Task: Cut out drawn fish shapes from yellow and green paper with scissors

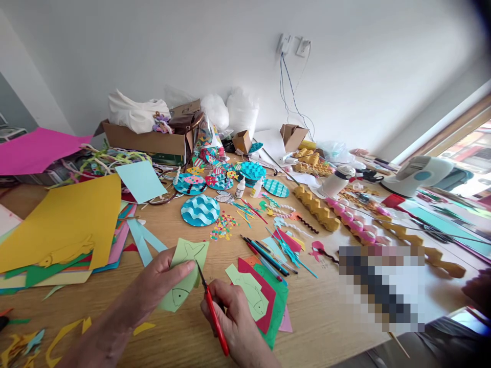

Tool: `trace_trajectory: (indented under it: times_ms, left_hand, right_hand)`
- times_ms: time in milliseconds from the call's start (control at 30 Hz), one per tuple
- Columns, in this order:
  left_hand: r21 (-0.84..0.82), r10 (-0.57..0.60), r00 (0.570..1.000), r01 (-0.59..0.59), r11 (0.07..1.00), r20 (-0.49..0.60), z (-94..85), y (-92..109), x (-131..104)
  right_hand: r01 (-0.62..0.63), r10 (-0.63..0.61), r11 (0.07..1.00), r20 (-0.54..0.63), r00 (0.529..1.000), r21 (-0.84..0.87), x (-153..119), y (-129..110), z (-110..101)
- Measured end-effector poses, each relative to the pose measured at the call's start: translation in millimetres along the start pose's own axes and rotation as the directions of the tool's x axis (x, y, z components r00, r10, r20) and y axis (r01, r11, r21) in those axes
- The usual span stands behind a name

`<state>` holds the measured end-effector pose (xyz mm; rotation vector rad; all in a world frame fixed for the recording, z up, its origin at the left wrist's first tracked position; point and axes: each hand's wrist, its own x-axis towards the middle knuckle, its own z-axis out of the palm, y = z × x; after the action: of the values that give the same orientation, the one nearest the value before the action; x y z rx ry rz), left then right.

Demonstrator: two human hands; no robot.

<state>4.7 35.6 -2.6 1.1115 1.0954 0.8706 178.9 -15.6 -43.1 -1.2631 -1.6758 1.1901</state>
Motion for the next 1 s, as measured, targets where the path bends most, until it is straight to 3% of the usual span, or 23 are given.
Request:
trace_trajectory:
  times_ms: [100, 733, 1000]
  left_hand:
    - [0.014, 0.006, 0.999, -0.006, 1.0, -0.047, -0.2, 3.0, -0.3]
    - [-0.008, -0.046, 0.999, 0.046, 0.999, 0.022, 0.1, -3.8, -0.8]
    - [0.029, -0.009, 1.0, 0.008, 1.0, 0.005, -1.5, -2.1, 1.0]
  right_hand:
    - [0.0, 0.0, 1.0, 0.006, 1.0, 0.008, -0.7, -2.0, 0.8]
    - [0.018, -0.019, 1.0, -0.008, 1.0, -0.016, -0.7, -2.6, -1.2]
    - [0.016, -0.016, 1.0, 0.004, 1.0, -0.012, 0.0, 0.3, 0.9]
